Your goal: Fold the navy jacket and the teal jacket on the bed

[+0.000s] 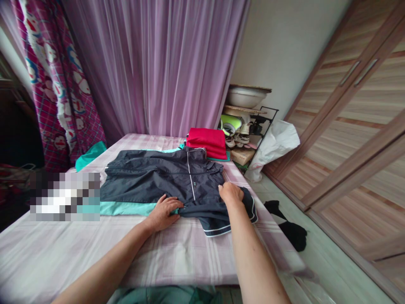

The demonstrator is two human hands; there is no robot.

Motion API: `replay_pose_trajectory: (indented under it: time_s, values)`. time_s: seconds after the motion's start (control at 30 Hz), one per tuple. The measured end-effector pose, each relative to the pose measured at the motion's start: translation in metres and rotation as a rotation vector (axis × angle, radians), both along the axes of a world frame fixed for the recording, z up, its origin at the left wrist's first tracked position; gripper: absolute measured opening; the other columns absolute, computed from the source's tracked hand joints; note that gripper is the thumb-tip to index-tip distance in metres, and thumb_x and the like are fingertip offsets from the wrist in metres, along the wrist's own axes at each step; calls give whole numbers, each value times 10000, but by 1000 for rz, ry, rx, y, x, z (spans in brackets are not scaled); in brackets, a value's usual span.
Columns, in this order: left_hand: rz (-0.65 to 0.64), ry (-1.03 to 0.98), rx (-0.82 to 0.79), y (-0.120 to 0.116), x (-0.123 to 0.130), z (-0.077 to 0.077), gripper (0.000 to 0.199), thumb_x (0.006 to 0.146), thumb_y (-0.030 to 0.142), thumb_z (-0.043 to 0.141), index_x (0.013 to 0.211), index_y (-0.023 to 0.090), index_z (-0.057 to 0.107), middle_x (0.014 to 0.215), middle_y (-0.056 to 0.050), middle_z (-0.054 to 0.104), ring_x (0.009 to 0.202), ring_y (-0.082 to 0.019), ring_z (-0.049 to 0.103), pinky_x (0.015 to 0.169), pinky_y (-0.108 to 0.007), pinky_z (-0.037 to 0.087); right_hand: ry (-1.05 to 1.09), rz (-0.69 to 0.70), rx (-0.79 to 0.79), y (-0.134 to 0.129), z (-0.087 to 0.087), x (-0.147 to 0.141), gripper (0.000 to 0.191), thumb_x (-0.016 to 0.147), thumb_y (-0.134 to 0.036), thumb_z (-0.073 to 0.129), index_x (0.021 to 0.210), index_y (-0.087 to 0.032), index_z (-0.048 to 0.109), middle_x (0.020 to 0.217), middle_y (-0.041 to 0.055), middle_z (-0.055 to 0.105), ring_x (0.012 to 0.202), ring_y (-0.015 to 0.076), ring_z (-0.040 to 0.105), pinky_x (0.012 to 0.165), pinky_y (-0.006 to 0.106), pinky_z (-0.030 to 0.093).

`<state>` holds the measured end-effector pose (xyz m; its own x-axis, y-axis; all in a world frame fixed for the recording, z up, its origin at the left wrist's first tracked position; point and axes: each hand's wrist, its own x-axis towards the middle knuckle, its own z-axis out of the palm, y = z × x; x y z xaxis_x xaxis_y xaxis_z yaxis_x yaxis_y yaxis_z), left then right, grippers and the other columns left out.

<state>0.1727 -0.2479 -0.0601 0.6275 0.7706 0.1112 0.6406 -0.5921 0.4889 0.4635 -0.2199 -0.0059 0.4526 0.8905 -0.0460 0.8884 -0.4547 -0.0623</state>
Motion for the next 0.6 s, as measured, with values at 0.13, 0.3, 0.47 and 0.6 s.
replay_pose_trajectory:
  time_s: [0.13,0.3,0.47,0.6]
  values:
    - [-3,-10,60,-1,-5,-2,451,849,190,569,1291,261,618,1394,-85,629,1340,-238,518,1202,-536,257,52,2,19,16,-16,-6,425,915,-451,543,1177,-165,716,1197,174,719,1087,312,691,850,393,540]
    - [44,104,151,-1,-24,1,468,883,165,530,1339,248,592,1425,-91,607,1345,-238,523,1183,-486,326,35,-39,111,14,-37,-5,480,964,-331,444,1415,-187,521,1241,172,691,1102,287,678,886,402,522]
    - [125,190,209,0,-61,1,475,901,98,426,1295,248,643,1353,-81,665,1277,-220,589,1143,-438,388,-8,6,187,8,-36,-11,507,957,-332,453,1437,-176,496,1334,197,621,1150,301,640,912,416,505]
    - [235,171,261,0,-99,1,523,850,75,443,1295,249,655,1361,-75,660,1300,-232,575,1147,-456,399,-26,314,265,8,-37,-26,547,967,-370,446,1484,-192,465,1552,164,432,1398,304,434,1081,450,402]
